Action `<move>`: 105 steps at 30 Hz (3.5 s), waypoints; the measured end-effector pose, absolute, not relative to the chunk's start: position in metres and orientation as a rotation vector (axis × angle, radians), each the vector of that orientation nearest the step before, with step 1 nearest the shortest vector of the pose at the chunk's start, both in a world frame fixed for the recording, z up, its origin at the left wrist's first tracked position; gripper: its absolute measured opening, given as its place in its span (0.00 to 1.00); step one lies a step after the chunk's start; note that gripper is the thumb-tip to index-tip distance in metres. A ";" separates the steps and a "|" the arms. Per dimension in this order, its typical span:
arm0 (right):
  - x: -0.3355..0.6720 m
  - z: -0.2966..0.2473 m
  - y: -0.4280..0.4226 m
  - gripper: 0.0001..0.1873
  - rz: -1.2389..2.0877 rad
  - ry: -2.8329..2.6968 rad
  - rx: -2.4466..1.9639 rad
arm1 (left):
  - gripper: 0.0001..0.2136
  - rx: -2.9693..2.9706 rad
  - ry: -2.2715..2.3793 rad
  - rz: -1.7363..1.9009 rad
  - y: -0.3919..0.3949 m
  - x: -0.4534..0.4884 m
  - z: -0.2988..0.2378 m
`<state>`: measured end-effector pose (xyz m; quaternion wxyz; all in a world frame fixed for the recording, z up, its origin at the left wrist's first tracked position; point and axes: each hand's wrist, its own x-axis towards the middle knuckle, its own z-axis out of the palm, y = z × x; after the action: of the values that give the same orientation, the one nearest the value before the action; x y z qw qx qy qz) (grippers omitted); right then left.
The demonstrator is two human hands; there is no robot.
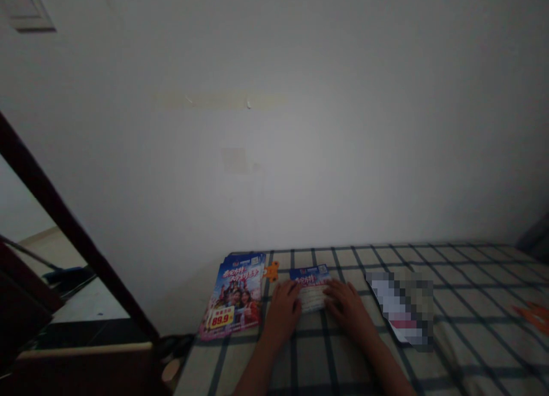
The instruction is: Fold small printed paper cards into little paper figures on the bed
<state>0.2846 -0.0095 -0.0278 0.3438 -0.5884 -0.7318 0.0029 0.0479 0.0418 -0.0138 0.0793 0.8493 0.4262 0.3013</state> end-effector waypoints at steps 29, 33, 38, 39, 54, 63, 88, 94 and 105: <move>0.278 -0.024 -0.010 0.19 -0.103 -1.993 -1.621 | 0.16 2.590 1.217 0.659 0.034 0.047 0.001; 0.277 -0.022 -0.011 0.19 -0.112 -1.992 -1.625 | 0.15 2.592 1.233 0.689 0.033 0.048 0.000; 0.277 -0.014 -0.015 0.20 -0.084 -1.977 -1.567 | 0.16 2.626 1.275 0.707 0.034 0.050 -0.004; 0.277 -0.013 -0.016 0.19 -0.071 -1.979 -1.555 | 0.17 2.637 1.278 0.706 0.034 0.050 -0.006; 0.278 -0.021 -0.015 0.16 0.050 -1.950 -1.527 | 0.17 2.652 1.295 0.673 0.033 0.051 -0.002; 0.276 -0.019 -0.019 0.16 0.141 -1.882 -1.533 | 0.17 2.632 1.285 0.712 0.031 0.050 -0.002; 0.280 -0.019 -0.014 0.14 -0.161 -1.914 -1.599 | 0.17 2.647 1.443 0.829 0.023 0.058 0.004; 0.282 -0.028 -0.010 0.15 -0.131 -1.891 -1.580 | 0.16 2.644 1.332 0.801 0.021 0.057 0.009; 0.283 -0.034 -0.008 0.23 -0.156 -1.936 -1.657 | 0.11 2.508 1.190 0.843 0.026 0.054 0.008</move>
<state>0.2826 -0.0077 -0.0337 0.2903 -0.6211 -0.7256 -0.0584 0.0543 0.0255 0.0082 0.1200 0.8583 0.4072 0.2884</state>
